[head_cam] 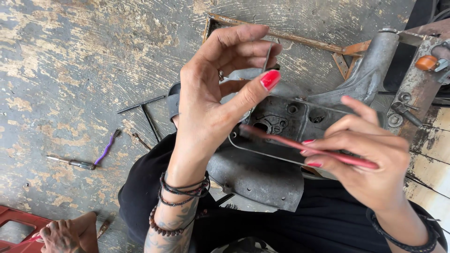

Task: Cleaning and inspecting a motorcycle engine casing using a small brush

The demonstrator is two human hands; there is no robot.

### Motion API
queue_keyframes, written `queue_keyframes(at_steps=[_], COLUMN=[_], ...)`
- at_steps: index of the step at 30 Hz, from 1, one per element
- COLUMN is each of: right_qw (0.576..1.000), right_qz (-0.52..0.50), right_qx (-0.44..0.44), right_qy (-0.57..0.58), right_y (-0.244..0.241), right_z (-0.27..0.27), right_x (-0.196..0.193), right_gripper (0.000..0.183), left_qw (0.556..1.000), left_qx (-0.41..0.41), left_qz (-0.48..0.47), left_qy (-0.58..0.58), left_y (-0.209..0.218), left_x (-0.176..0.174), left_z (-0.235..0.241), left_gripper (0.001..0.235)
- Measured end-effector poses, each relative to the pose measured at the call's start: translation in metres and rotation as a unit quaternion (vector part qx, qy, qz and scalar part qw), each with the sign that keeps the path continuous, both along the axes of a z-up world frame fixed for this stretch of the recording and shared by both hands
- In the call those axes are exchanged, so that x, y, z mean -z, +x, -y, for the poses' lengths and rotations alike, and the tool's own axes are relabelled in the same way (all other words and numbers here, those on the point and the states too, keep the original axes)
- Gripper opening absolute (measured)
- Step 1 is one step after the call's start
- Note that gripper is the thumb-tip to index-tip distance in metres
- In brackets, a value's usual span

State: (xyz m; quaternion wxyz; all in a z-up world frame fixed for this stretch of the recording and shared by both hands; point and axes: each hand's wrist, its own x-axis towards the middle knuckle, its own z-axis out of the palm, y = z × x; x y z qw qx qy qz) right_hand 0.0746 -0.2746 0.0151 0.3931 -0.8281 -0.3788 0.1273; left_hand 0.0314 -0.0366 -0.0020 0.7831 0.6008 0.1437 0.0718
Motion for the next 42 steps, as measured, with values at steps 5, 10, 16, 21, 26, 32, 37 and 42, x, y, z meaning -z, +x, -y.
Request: queue_keyframes(at_steps=[5,10,16,21,26,32,37,42], right_qw=[1.0,0.998,0.995,0.993,0.973,0.947,0.943,0.968], right_qz=[0.008,0.061,0.068,0.036,0.146,0.174,0.217,0.131], right_qx=[-0.027,-0.034,-0.076,-0.111,-0.14,-0.188,-0.164,-0.138], right_qy=[0.001,-0.01,0.013,-0.024,-0.111,-0.192,-0.194,-0.162], right_y=[-0.01,-0.017,-0.018,-0.006,0.001,0.01,0.011,0.004], right_z=[0.002,0.0,0.002,0.005,0.002,0.021,0.017,0.013], right_x=[0.001,0.0,-0.003,-0.018,0.006,-0.011,-0.005,-0.03], right_gripper=[0.015,0.008,0.01,0.014,0.006,0.009,0.01,0.004], left_qw=[0.999,0.995,0.992,0.994,0.988,0.995,0.997,0.999], left_qx=[-0.01,-0.03,-0.036,-0.039,-0.043,-0.036,-0.031,-0.025], left_qz=[0.031,0.092,0.121,0.101,0.151,0.098,0.065,0.04], left_qy=[0.002,-0.014,-0.008,0.004,0.013,-0.006,-0.042,-0.023], left_y=[-0.002,0.0,-0.003,-0.007,-0.005,-0.012,-0.013,-0.014], left_x=[0.002,0.01,0.009,-0.002,0.008,-0.001,-0.002,-0.009], left_z=[-0.002,0.001,-0.004,-0.006,-0.005,-0.008,-0.009,-0.01], left_gripper=[0.04,0.037,0.036,0.035,0.037,0.04,0.043,0.042])
